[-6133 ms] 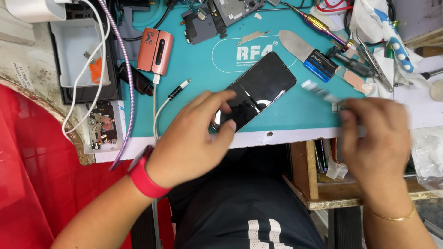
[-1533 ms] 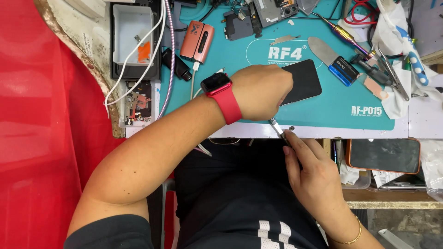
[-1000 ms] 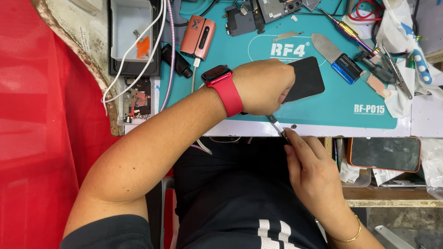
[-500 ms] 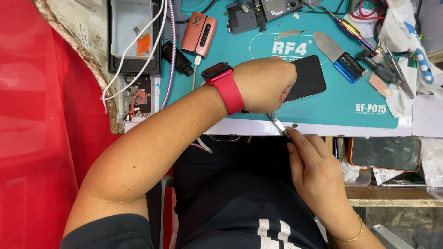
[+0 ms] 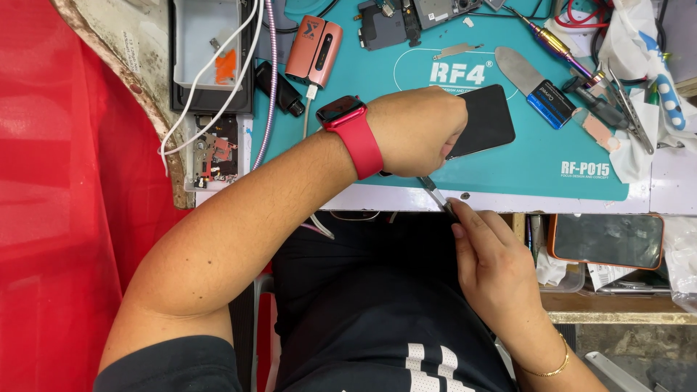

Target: The person uses a metal prying tool to carefully separate the screen from the frame of a black smartphone. They work along the edges of the device, lifting the screen slightly to release the adhesive seal.

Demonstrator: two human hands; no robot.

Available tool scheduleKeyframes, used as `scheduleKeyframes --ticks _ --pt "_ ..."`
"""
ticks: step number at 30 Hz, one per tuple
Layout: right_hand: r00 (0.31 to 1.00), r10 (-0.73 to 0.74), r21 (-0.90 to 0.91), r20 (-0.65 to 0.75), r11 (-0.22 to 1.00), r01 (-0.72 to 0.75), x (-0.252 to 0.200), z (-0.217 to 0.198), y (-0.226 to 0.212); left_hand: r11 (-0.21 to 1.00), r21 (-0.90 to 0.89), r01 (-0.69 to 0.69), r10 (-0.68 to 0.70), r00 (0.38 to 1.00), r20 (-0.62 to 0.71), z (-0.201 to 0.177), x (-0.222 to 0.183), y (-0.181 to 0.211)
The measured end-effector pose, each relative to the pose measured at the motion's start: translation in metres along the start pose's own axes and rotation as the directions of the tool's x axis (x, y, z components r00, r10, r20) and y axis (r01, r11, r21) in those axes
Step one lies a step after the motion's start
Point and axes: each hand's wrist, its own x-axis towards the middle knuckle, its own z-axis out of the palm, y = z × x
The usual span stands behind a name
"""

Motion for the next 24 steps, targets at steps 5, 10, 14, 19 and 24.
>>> scheduleKeyframes --ticks 5,10,14,19,24 --pt "0.999 0.000 -0.015 -0.032 1.000 0.000 -0.0011 0.0013 -0.0013 0.991 0.126 0.032 -0.030 0.999 -0.023 0.0034 -0.0084 0.0032" --pt "0.996 -0.077 -0.082 -0.053 0.994 0.073 -0.0035 0.0003 -0.0052 0.991 0.131 -0.004 0.008 1.000 -0.028 0.0054 -0.0108 -0.0017" --pt "0.998 -0.054 -0.031 -0.024 0.998 0.053 -0.0019 -0.0018 -0.0063 0.997 0.076 0.010 -0.009 1.000 -0.009 0.0038 -0.0090 -0.0025" --pt "0.999 -0.042 -0.012 0.001 0.999 0.042 -0.0003 -0.0020 -0.0054 0.997 0.072 0.010 -0.010 1.000 0.005 0.0026 -0.0094 -0.0019" --pt "1.000 -0.013 -0.034 0.024 0.999 0.014 -0.0008 -0.0019 0.0011 0.997 0.074 -0.001 0.000 1.000 0.015 0.0021 -0.0085 -0.0031"
